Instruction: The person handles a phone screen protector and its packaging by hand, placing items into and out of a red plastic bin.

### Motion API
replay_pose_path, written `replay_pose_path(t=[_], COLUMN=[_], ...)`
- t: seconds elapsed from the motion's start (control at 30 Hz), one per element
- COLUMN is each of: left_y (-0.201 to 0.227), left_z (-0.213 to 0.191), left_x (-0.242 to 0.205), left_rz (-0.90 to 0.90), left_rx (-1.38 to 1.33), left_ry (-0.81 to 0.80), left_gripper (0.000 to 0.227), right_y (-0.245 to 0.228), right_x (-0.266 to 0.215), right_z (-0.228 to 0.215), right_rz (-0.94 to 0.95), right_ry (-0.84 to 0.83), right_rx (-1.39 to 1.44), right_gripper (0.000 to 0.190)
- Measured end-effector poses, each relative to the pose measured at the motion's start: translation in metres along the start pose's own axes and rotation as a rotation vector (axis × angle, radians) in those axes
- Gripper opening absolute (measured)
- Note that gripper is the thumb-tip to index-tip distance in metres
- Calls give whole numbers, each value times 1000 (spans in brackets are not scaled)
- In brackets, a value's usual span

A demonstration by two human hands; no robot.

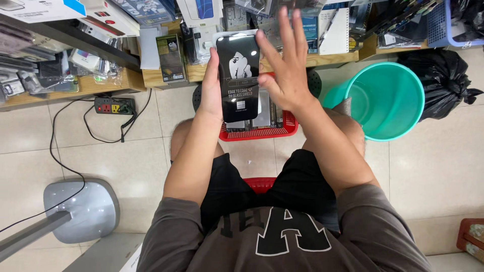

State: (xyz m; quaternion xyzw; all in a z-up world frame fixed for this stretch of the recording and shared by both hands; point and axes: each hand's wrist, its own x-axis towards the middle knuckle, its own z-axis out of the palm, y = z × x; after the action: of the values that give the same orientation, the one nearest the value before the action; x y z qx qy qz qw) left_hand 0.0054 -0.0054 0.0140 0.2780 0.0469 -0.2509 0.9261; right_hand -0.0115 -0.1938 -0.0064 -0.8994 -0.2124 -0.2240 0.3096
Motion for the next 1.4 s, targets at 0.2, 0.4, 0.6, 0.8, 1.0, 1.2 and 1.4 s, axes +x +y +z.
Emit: replay_pose_path(t=[0.2,0.4,0.6,0.8,1.0,1.2,1.4], left_y=[-6,-13,-6,14,30,9,-21], left_z=[1,-21,-20,-14,-41,-25,-22], left_x=[-1,7,4,2,12,8,11], left_rz=[7,-60,-149,21,101,126,3], left_rx=[-101,-158,-162,-124,-185,-77,-145], left_ry=[-218,-98,-121,-175,-157,-119,-110], left_gripper=[65,66,65,70,77,70,51], right_y=[-1,-5,-6,-22,-38,-3,-4], right_x=[1,-8,-6,-24,-37,-17,-1], right_z=[1,11,7,37,59,45,14], right_rz=[4,-80,-65,-150,-285,-223,29], right_ry=[146,-40,2,-89,-135,-73,-2], right_rx=[67,-83,3,12,39,-127,-111], right_gripper=[57,68,67,66,67,68,71])
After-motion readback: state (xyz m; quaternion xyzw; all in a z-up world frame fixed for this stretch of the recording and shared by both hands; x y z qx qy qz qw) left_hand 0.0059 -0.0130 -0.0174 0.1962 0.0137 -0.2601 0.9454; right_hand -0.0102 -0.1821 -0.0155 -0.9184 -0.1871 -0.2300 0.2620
